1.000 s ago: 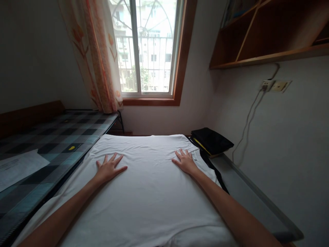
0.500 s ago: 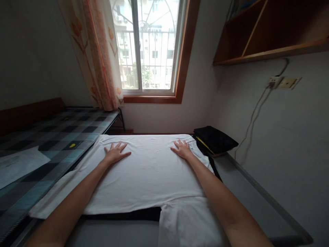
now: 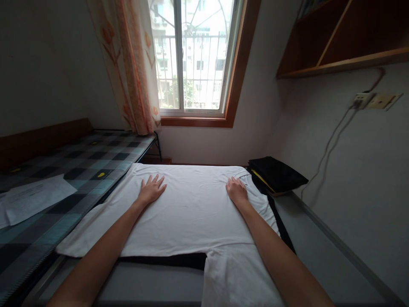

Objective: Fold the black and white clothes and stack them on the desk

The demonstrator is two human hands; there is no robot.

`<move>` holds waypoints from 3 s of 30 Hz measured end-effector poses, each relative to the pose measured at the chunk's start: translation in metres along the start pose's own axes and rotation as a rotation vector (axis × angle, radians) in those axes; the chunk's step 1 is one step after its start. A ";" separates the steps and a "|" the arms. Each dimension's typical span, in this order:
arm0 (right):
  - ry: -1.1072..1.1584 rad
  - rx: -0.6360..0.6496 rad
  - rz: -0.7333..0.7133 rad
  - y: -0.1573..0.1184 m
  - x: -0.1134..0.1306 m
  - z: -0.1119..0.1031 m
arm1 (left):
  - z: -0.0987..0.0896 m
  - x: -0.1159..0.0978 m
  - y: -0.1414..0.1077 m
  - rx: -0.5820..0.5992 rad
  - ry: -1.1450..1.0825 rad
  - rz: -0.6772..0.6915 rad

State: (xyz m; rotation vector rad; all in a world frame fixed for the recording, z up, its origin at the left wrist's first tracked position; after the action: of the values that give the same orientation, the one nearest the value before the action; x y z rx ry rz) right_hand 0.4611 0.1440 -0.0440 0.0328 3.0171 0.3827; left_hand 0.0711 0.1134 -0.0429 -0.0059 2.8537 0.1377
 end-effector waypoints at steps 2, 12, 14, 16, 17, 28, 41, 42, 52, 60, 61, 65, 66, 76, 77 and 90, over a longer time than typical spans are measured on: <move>0.010 0.039 -0.018 -0.003 -0.001 0.002 | 0.001 -0.002 -0.003 0.009 0.000 0.006; 0.041 0.127 -0.047 -0.010 -0.003 0.001 | 0.000 -0.004 -0.006 -0.001 -0.024 0.017; 0.043 0.132 -0.047 -0.011 -0.003 -0.001 | 0.000 -0.004 -0.007 -0.006 -0.022 0.021; 0.045 0.134 -0.045 -0.011 -0.002 -0.003 | -0.001 -0.005 -0.007 -0.007 -0.016 0.024; 0.046 0.133 -0.044 -0.012 -0.002 -0.004 | -0.001 -0.005 -0.008 -0.007 -0.012 0.023; 0.067 0.124 -0.048 -0.013 -0.002 -0.005 | -0.004 -0.007 -0.009 0.013 -0.004 0.013; 0.069 0.133 -0.046 -0.012 -0.002 -0.004 | -0.003 -0.006 -0.008 -0.001 -0.008 0.013; 0.071 0.130 -0.045 -0.012 -0.002 -0.004 | -0.003 -0.006 -0.008 -0.002 -0.008 0.015; 0.062 0.113 -0.053 -0.012 -0.003 -0.004 | -0.002 -0.005 -0.007 -0.006 -0.014 0.018; 0.067 0.109 -0.050 -0.012 -0.003 -0.002 | -0.002 -0.005 -0.007 -0.005 -0.021 0.014; 0.068 0.107 -0.049 -0.012 -0.003 -0.002 | -0.003 -0.005 -0.008 -0.003 -0.021 0.014; 0.072 0.110 -0.045 -0.012 -0.003 -0.004 | -0.003 -0.006 -0.008 -0.003 -0.020 0.015; 0.072 0.112 -0.045 -0.013 -0.003 -0.004 | -0.003 -0.006 -0.008 -0.004 -0.020 0.016; 0.068 0.112 -0.042 -0.013 -0.003 -0.004 | -0.003 -0.005 -0.008 -0.001 -0.022 0.020; 0.068 0.112 -0.042 -0.013 -0.003 -0.004 | -0.003 -0.006 -0.008 -0.001 -0.020 0.021; 0.074 0.109 -0.042 -0.014 -0.002 -0.008 | -0.002 -0.004 -0.007 -0.015 -0.003 0.022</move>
State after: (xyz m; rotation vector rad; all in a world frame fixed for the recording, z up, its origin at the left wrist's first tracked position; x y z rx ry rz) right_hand 0.4620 0.1283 -0.0399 -0.0372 3.1027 0.2207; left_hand 0.0750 0.1060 -0.0404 0.0228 2.8507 0.1641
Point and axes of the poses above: each hand's wrist, its own y-axis towards the middle knuckle, its own z-axis out of the palm, x = y × z, the point moved 4 cm from there along y, towards the middle knuckle, and after that the axes turned 12 degrees about -y, right-handed, at the moved point
